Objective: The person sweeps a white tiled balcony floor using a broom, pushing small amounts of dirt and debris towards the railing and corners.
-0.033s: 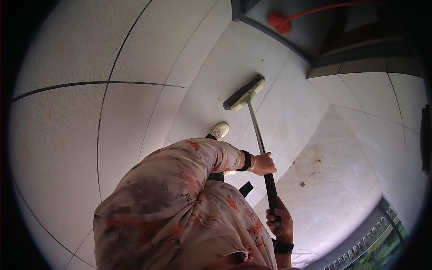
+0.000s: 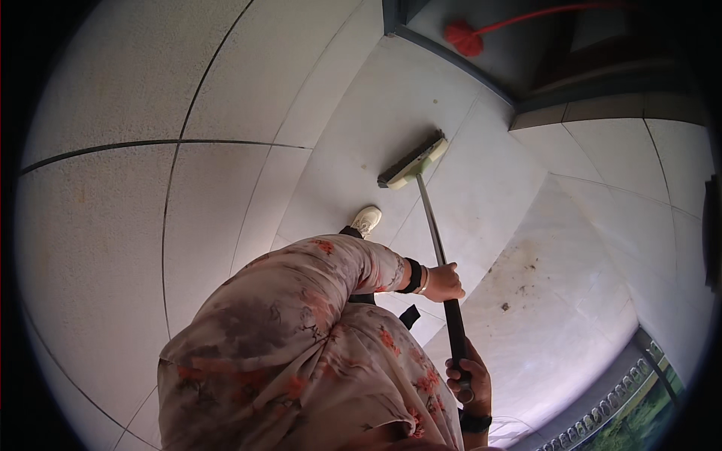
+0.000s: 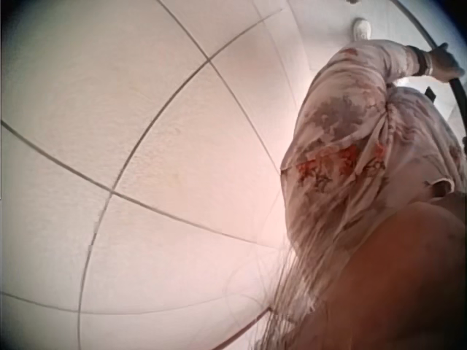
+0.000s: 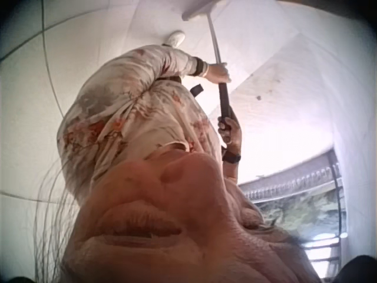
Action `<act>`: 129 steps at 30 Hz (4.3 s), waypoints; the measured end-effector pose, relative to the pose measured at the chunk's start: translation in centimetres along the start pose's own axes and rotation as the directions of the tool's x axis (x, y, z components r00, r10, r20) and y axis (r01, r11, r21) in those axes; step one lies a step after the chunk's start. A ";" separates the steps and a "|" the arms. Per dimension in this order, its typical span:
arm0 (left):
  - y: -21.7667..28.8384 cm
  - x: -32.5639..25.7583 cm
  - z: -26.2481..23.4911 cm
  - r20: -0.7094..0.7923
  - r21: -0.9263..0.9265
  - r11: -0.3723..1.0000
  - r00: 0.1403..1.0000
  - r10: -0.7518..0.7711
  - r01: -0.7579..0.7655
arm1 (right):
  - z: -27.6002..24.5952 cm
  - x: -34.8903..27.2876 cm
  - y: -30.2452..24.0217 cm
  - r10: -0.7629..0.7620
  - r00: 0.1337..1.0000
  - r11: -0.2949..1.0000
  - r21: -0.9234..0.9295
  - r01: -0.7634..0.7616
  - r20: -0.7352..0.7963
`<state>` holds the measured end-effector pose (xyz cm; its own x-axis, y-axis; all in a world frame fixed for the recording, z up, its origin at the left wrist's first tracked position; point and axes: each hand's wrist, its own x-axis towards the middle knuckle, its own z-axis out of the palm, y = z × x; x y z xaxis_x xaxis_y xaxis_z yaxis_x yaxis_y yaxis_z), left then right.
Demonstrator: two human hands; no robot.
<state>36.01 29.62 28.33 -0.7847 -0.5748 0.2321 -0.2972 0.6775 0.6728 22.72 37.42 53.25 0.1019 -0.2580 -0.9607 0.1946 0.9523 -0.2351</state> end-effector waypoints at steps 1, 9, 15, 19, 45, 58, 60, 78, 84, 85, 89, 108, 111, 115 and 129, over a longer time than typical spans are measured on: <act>1.7 0.1 0.0 0.020 -0.027 0.999 0.999 0.041 -0.041 | -0.4 -1.6 0.9 -0.004 1.000 1.000 -0.005 0.004 -0.006; -1.9 -5.8 1.2 0.079 0.040 0.998 0.995 -0.059 0.056 | -3.0 5.4 1.6 0.113 0.972 0.994 -0.008 -0.113 0.208; -9.6 -10.9 4.1 0.169 0.055 0.933 0.917 -0.361 0.357 | 1.3 15.6 0.9 0.050 0.976 0.998 -0.057 -0.038 0.213; -8.6 -8.1 5.0 0.187 0.073 0.977 0.959 -0.211 0.201 | -0.2 12.6 2.4 -0.010 0.977 0.991 0.130 -0.018 0.212; -4.4 -3.4 -1.4 -0.250 0.081 0.991 0.961 0.120 -0.103 | 0.5 2.8 2.4 -0.184 0.969 0.983 0.037 0.181 0.166; -13.8 -6.6 -6.6 -0.480 -0.025 0.879 0.766 -0.428 0.476 | 8.3 13.4 -11.8 -0.003 0.944 0.973 -0.218 0.080 0.330; -16.0 -6.4 -7.9 -0.508 -0.094 0.864 0.722 -0.469 0.495 | 9.3 15.6 -12.5 0.032 0.923 0.993 -0.114 0.013 0.384; -4.8 -1.7 -7.7 -0.241 -0.037 0.987 0.957 -0.159 0.155 | -0.3 3.1 -4.6 -0.046 0.921 0.961 0.268 -0.065 0.388; -16.1 -5.1 -5.9 -0.298 0.007 0.942 0.900 -0.319 0.337 | 3.7 16.3 -7.1 0.027 0.879 0.957 0.241 -0.160 0.477; -15.8 -5.0 -5.5 -0.315 -0.003 0.934 0.887 -0.339 0.357 | 3.7 16.1 -7.1 0.028 0.899 0.973 0.193 -0.124 0.438; -11.4 -3.6 -2.8 -0.287 -0.054 0.949 0.906 -0.312 0.310 | 2.8 10.4 -6.3 0.022 0.952 0.998 0.051 -0.039 0.305; -12.1 -3.0 -2.8 -0.314 -0.101 0.932 0.877 -0.363 0.349 | 2.3 11.6 -8.6 0.032 0.940 0.984 0.153 -0.089 0.339; -4.6 -2.2 -2.7 -0.181 -0.137 0.962 0.949 -0.258 0.235 | -0.9 4.8 -5.0 0.023 0.958 0.996 0.074 -0.045 0.287; -3.2 -3.6 -4.2 -0.244 -0.086 0.964 0.933 -0.264 0.250 | 0.9 2.9 -6.0 0.023 0.980 0.986 -0.167 0.011 0.200; -4.5 -2.1 -6.0 -0.261 -0.109 0.965 0.930 -0.260 0.240 | 2.9 2.5 -7.4 0.005 0.973 1.000 -0.002 -0.004 0.232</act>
<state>42.32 25.02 29.02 -0.5102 -0.8304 0.2239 -0.4155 0.4659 0.7812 24.33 29.21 53.00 0.3267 -0.2842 -0.9014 0.1920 0.9538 -0.2311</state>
